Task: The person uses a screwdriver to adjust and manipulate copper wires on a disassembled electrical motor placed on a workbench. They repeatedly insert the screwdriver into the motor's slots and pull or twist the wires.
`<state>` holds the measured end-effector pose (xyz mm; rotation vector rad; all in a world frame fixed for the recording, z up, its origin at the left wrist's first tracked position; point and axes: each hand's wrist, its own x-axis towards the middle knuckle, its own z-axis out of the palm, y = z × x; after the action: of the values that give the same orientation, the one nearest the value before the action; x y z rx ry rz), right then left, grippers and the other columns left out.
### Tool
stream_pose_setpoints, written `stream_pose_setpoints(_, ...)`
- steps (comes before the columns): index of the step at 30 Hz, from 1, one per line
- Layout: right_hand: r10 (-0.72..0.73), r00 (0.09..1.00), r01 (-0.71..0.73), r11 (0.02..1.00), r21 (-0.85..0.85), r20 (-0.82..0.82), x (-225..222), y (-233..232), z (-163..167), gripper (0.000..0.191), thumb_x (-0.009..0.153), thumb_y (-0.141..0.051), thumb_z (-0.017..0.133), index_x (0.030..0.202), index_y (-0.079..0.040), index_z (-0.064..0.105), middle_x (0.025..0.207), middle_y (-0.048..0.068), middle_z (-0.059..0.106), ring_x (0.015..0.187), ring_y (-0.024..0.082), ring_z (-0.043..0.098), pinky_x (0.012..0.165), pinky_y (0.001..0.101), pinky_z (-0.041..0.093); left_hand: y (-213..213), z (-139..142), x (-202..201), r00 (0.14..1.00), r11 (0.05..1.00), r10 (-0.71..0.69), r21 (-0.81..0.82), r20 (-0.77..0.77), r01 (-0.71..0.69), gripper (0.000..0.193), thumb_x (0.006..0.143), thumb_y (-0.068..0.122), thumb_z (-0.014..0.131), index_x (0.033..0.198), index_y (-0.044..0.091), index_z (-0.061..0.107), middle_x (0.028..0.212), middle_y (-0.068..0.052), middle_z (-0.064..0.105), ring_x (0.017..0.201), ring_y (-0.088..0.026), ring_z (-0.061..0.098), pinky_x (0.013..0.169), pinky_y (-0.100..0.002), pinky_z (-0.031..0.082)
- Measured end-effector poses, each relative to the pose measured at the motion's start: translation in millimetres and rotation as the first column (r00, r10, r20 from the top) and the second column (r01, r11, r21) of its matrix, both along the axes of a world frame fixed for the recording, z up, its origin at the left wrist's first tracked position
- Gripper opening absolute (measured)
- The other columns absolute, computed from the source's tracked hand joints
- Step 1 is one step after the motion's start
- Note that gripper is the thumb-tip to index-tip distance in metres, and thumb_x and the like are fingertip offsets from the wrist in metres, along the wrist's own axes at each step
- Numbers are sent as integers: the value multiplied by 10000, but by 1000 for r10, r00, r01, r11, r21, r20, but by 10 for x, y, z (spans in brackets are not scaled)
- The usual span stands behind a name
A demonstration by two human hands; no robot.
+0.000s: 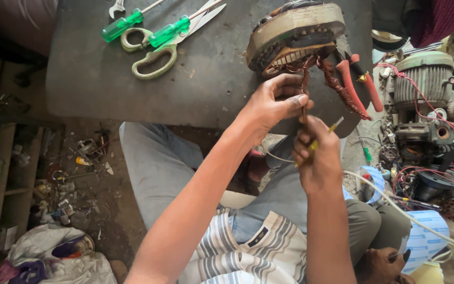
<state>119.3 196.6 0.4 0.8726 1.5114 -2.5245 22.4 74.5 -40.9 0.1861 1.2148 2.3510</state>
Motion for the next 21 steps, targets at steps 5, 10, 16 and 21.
stream_pose_setpoints(5,-40,999,30,954,300,28,183,3,10,167,964,-226,637,1025,-73,663,714,-31,508,524,49,421,461,229,281,-54,174,9,999,991,-15,-131,30,19,452,877,95,742,1289,-22,598,1000,-114,709,904,-175,748,833,-350,662)
stream_pose_setpoints(10,32,999,-33,805,592,13,260,11,84,169,978,-188,671,1085,-58,659,781,-7,544,584,45,423,487,232,321,-109,415,45,998,944,67,-324,1,-63,429,826,111,771,1225,2,655,894,-115,778,803,-151,772,772,-331,676)
stream_pose_setpoints(16,254,960,-5,428,904,-115,232,-20,412,324,964,-54,680,1244,19,534,995,36,599,855,84,575,755,254,500,-95,580,203,893,649,164,-637,-418,-417,264,813,153,788,1026,8,732,821,-117,777,705,-201,784,684,-325,601)
stream_pose_setpoints(21,289,947,2,435,900,-141,180,-73,618,329,1013,-41,601,1342,-30,597,1054,48,658,864,103,595,752,276,503,-93,552,361,700,644,288,-409,-653,-646,234,925,117,731,1105,-12,653,917,-167,754,795,-293,768,740,-384,590)
